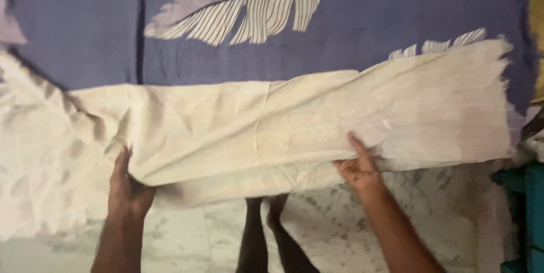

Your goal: The person folds a large off-white striped textile on a bed. They smooth the fabric, fold it lengthwise multiple times, then fold it into a compact rectangle and press it flat.

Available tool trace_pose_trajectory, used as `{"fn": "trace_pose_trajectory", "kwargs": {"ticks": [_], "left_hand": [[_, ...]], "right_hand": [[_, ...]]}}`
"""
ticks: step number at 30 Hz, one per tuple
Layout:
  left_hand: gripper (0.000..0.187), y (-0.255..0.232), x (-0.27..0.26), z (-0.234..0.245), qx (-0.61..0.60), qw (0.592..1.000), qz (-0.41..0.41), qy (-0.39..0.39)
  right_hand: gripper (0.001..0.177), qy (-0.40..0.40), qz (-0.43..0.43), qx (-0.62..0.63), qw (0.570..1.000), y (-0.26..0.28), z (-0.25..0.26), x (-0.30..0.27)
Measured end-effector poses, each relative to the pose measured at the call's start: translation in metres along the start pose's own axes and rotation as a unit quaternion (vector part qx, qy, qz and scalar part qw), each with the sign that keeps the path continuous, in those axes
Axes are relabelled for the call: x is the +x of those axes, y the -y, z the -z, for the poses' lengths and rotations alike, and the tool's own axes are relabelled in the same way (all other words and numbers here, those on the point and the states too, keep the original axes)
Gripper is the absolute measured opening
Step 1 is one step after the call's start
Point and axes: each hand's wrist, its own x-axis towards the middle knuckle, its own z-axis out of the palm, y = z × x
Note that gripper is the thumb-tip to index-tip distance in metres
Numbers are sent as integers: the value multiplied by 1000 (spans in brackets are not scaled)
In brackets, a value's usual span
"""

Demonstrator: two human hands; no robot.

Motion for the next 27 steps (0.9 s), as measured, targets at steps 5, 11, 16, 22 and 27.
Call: {"fn": "trace_pose_trajectory", "kwargs": {"ticks": [5, 11, 16, 22, 27], "left_hand": [[56, -15, -37, -7, 8, 999, -26, -38], [50, -15, -59, 20, 6, 997, -69, 34], [45, -3, -48, 60, 168, 984, -4, -57], [47, 8, -48, 82, 339, 920, -65, -186], [59, 6, -57, 82, 175, 984, -12, -20]], "right_hand": [[70, -41, -13, 54, 998, 41, 28, -7], [53, -74, 96, 53, 991, 50, 39, -37], [45, -67, 107, 25, 992, 54, 62, -33], [40, -58, 124, -34, 990, 58, 87, -17], [41, 66, 88, -45, 993, 59, 90, -19]]}}
